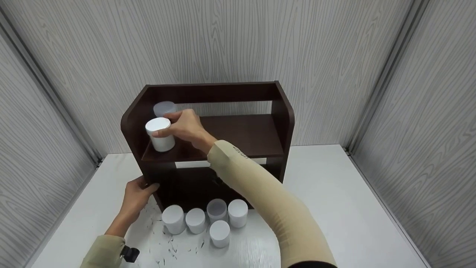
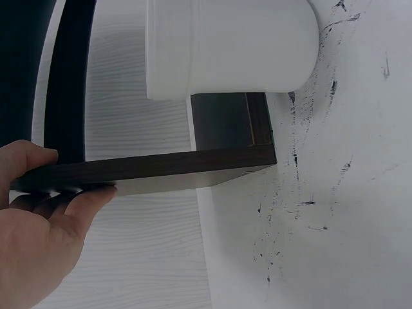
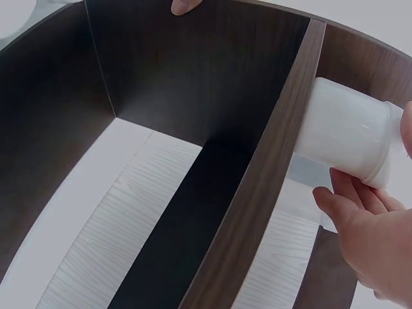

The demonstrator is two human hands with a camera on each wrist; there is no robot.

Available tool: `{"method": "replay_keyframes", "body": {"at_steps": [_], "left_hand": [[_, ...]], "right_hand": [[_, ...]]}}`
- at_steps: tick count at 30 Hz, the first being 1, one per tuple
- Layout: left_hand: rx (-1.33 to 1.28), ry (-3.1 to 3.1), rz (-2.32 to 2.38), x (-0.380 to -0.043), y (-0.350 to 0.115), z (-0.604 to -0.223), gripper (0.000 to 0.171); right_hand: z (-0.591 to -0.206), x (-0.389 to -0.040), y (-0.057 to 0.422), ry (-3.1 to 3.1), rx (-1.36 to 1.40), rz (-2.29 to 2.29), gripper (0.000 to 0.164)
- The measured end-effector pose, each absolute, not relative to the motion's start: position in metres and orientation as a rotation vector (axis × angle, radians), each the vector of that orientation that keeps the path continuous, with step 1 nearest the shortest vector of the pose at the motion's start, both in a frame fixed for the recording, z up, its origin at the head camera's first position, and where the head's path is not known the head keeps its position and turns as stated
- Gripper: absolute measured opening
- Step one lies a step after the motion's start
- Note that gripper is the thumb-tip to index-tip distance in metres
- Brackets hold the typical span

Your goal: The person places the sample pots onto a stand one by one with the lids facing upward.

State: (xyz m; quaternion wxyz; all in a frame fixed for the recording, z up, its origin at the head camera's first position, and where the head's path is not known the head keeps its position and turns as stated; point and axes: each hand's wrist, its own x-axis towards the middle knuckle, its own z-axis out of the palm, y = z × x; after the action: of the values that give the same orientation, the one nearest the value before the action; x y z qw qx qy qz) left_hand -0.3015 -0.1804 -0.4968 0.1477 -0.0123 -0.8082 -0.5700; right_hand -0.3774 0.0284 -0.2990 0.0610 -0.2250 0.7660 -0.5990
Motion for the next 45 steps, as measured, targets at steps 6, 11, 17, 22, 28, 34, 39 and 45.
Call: {"method": "replay_keyframes", "body": {"at_steps": [6,11,17,22,28,34,39,45], "left_hand": [[-0.033,-2.327,-1.638,-0.302,-0.18,-0.496,0.048],[-0.034,-2.315,-1.65,-0.3,-0.179,-0.496,0.048],[-0.04,-2.311,-1.64,-0.3,-0.179,-0.497,0.045],[-0.031,-2.315,-1.649,-0.3,-0.179,-0.496,0.046],[-0.019,-2.329,-1.646,-0.301,-0.178,-0.496,0.047],[0.002,-2.321,-1.639,-0.301,-0.178,-0.497,0.043],[-0.012,-2.32,-1.637,-0.302,-0.178,-0.496,0.042],[-0.005,-2.324,-1.62,-0.302,-0.178,-0.495,0.039]], "right_hand": [[-0.301,-0.379,0.028,2.312,-0.674,-1.827,0.071],[-0.301,-0.381,0.028,2.3,-0.679,-1.828,0.069],[-0.302,-0.382,0.028,2.294,-0.682,-1.832,0.069],[-0.302,-0.384,0.028,2.297,-0.687,-1.83,0.067],[-0.302,-0.384,0.029,2.285,-0.681,-1.826,0.069],[-0.304,-0.383,0.034,2.266,-0.672,-1.847,0.069],[-0.304,-0.378,0.049,2.288,-0.657,-1.84,0.073],[-0.304,-0.364,0.074,2.312,-0.658,-1.829,0.076]]}}
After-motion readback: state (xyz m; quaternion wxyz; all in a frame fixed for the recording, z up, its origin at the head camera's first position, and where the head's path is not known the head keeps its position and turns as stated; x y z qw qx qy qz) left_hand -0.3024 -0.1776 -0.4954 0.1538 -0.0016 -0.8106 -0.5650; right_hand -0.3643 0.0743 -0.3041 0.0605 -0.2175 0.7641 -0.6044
